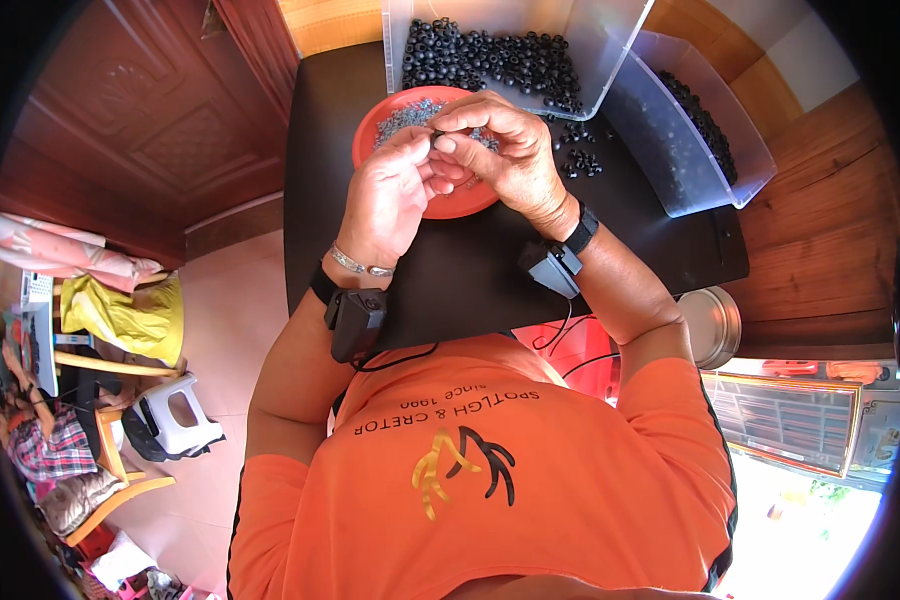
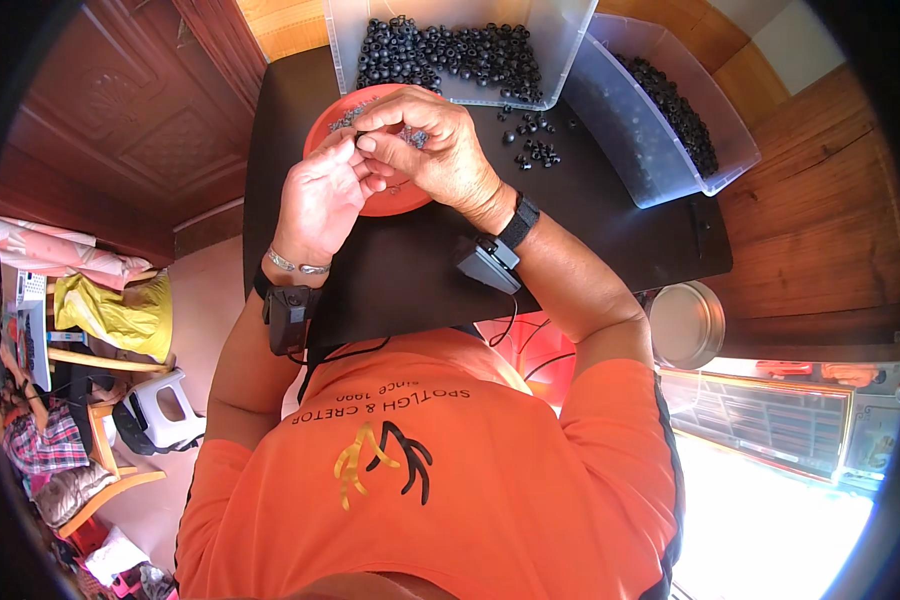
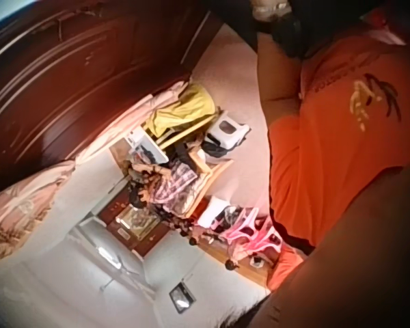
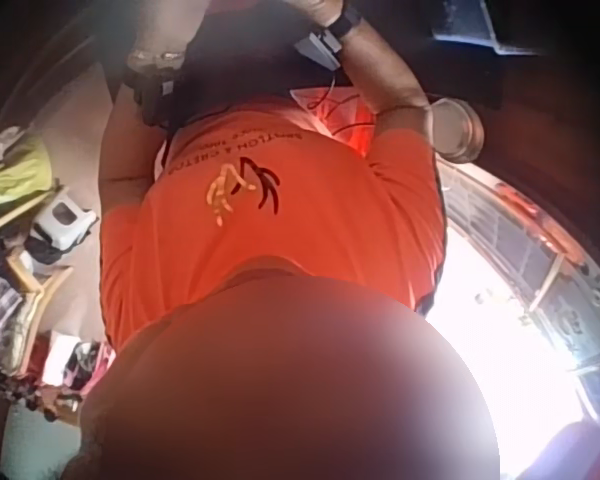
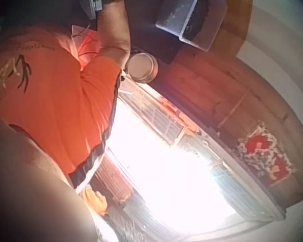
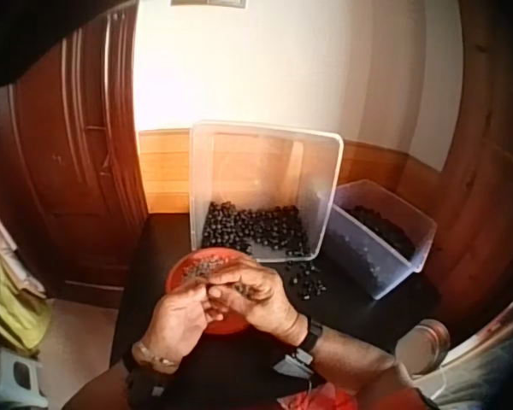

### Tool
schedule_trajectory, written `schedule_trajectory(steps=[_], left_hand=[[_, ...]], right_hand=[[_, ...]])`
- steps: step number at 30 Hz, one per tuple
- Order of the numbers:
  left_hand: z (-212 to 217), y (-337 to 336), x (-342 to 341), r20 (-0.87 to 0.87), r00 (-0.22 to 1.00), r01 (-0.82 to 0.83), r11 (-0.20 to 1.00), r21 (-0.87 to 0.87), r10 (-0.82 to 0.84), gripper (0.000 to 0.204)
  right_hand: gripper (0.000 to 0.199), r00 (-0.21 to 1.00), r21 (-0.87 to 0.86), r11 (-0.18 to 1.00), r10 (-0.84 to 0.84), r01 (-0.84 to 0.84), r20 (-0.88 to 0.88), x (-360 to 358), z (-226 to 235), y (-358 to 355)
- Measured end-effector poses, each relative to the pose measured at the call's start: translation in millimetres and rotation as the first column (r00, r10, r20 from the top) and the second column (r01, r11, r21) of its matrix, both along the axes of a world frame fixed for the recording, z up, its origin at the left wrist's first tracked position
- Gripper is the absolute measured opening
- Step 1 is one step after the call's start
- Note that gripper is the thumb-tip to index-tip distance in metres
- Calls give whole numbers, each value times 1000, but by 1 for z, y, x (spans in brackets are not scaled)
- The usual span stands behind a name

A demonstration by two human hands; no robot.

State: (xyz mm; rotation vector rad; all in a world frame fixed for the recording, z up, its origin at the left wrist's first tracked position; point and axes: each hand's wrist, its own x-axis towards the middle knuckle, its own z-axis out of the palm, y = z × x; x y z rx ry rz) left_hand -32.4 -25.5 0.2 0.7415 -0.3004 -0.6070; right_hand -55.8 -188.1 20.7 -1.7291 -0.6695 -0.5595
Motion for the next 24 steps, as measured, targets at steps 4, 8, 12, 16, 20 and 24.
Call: schedule_trajectory(steps=[4,8,12,16,20,24], left_hand=[[-2,2,1,4,1000,0,1000,-5,0,16],[-3,2,2,-18,1000,-23,1000,6,24,17],[-2,3,2,-50,998,-24,1000,5,24,18],[-2,3,2,-37,999,-17,1000,1,17,18],[-2,1,-1,-48,998,-30,999,-36,28,18],[-3,1,0,-43,998,-43,999,-31,42,17]], right_hand=[[21,977,151,987,91,-63,-193,1,0,-2],[24,958,193,972,178,-135,-225,2,-1,-2],[26,965,152,982,142,-110,-218,3,-2,-1],[28,986,79,993,93,-82,-138,4,-5,-2],[29,999,-101,995,-18,21,27,3,-4,0],[28,992,-141,985,-83,96,96,4,-7,3]])
